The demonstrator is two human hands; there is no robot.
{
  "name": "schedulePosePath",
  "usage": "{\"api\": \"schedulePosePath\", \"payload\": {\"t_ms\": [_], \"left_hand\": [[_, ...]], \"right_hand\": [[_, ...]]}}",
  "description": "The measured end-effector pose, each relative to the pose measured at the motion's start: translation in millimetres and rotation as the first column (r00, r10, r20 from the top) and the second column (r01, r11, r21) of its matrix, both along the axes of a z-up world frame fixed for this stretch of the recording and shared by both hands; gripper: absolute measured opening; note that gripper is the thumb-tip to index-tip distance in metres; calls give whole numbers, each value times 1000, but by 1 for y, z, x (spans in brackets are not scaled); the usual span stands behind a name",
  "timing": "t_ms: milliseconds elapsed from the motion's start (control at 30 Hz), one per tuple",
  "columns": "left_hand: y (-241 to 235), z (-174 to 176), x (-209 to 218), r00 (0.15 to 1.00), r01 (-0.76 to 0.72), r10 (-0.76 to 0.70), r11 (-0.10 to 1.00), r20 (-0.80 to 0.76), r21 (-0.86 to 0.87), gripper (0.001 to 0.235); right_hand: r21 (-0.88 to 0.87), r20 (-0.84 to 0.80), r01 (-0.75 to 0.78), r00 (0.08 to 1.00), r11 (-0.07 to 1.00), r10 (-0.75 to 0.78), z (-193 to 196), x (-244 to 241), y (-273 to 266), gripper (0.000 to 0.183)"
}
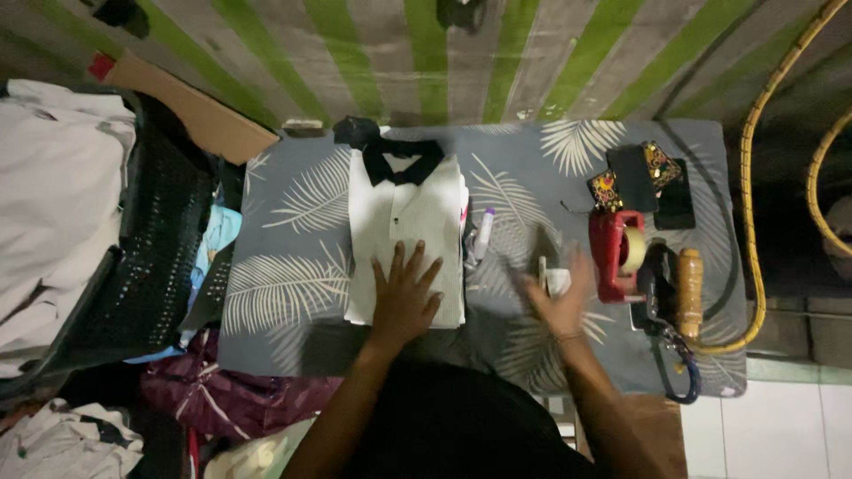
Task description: The person folds a white shirt on a table, sprays it with a liquid, and then places it into a clear plastic bag. The person handles the shirt, a spray bottle, and a plastic bag during the process.
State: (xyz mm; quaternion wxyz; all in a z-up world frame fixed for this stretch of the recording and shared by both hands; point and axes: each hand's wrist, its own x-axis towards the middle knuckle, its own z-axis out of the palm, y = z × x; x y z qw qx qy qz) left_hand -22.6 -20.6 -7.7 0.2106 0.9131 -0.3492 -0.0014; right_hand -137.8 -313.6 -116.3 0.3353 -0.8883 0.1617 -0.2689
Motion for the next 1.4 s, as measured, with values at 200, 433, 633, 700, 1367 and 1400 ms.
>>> {"api": "schedulePosePath", "payload": {"t_ms": [200, 433, 633, 700, 1367, 1400], "left_hand": [[30, -7, 1, 992, -129, 129, 988, -2, -91, 60], [125, -68, -29, 879, -465, 477, 864, 13, -194, 59], [173, -122, -68, 812, -579, 517, 771, -270, -264, 63], [175, -133, -71, 808, -581, 508, 773, -299, -255, 63], [185, -121, -81, 809, -569, 471, 777, -352, -269, 58], [187, -121, -82, 792, -585, 487, 778, -370, -228, 59]], "right_hand": [[336, 42, -211, 977, 918, 210, -27, 109, 66, 97], [376, 199, -222, 968, 900, 155, -49, 73, 33, 57], [861, -164, -64, 904, 505, 395, -54, -25, 7, 42], [793, -174, -183, 846, 582, 504, -58, -39, 12, 44], [694, -110, -41, 980, 719, 163, -45, 105, 8, 41], [674, -20, -122, 983, 728, 184, -43, 107, 8, 39]]}}
